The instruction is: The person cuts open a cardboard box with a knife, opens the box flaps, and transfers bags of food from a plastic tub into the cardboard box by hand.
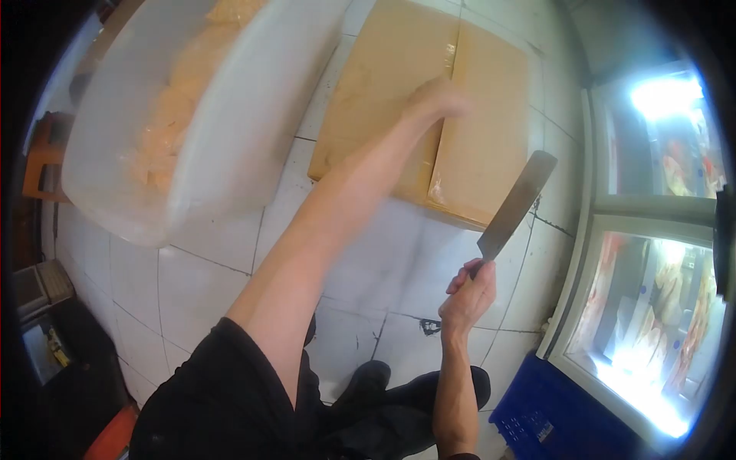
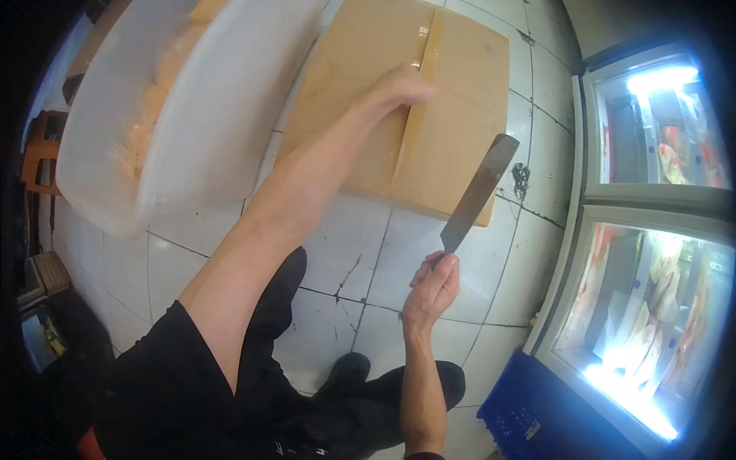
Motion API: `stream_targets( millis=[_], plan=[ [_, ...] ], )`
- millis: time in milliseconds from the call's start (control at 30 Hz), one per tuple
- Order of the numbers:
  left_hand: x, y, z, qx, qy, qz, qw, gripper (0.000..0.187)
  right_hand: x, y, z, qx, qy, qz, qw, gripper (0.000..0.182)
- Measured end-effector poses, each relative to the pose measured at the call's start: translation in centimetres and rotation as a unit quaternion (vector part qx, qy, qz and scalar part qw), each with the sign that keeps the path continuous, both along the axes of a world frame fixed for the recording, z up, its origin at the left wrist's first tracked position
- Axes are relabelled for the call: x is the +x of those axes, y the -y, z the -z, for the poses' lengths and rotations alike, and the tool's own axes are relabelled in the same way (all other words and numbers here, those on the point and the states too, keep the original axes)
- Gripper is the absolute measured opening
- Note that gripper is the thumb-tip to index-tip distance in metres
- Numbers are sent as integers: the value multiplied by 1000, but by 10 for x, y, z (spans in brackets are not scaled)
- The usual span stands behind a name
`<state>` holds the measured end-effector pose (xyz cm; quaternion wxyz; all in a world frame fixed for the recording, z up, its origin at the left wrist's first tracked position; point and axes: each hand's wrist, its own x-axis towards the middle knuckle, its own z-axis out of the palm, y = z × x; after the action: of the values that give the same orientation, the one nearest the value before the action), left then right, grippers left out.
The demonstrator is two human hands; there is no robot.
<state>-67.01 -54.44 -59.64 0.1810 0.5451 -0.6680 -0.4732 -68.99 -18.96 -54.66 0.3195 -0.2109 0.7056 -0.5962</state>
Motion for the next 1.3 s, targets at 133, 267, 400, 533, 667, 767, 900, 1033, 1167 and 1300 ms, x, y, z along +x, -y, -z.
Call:
stream_targets(
  millis=[133, 267, 400, 533, 667, 767, 900, 1033, 1167, 1300],
  plan=[
    [14, -12, -4, 45, -131, -53, 989, 32, 14, 7, -5, 24, -72, -46, 996, 24],
    [21, 1, -12, 165, -257, -66, 950, 37, 34, -21, -4, 177, -112, -103, 972, 25],
    [35, 0, -23, 192, -284, -19, 939, 43, 81, -28, 2, 276, -245, -177, 912, 24],
    [40, 14, -10, 219, -306, 34, 926, 46, 103, -4, 8, 253, -292, -195, 901, 20],
    [44, 22, -11, 268, -288, 46, 918, 43, 100, 7, 2, 242, -227, -157, 930, 19],
    [46, 27, -17, 283, -252, 66, 923, 41, 115, 8, -1, 230, -282, -137, 921, 19],
    [40, 21, -28, 237, -227, 51, 943, 37, 110, 6, -12, 275, -273, -187, 903, 22],
    [35, 11, -41, 153, -213, 16, 965, 39, 115, 18, -10, 278, -254, -172, 910, 24],
    [29, 13, -12, 59, -160, 71, 983, 42, 112, 38, -1, 245, -247, -177, 921, 25],
    [24, -7, -27, -30, 38, 116, 992, 34, 122, 4, 7, 303, -275, -185, 894, 25]
  ],
)
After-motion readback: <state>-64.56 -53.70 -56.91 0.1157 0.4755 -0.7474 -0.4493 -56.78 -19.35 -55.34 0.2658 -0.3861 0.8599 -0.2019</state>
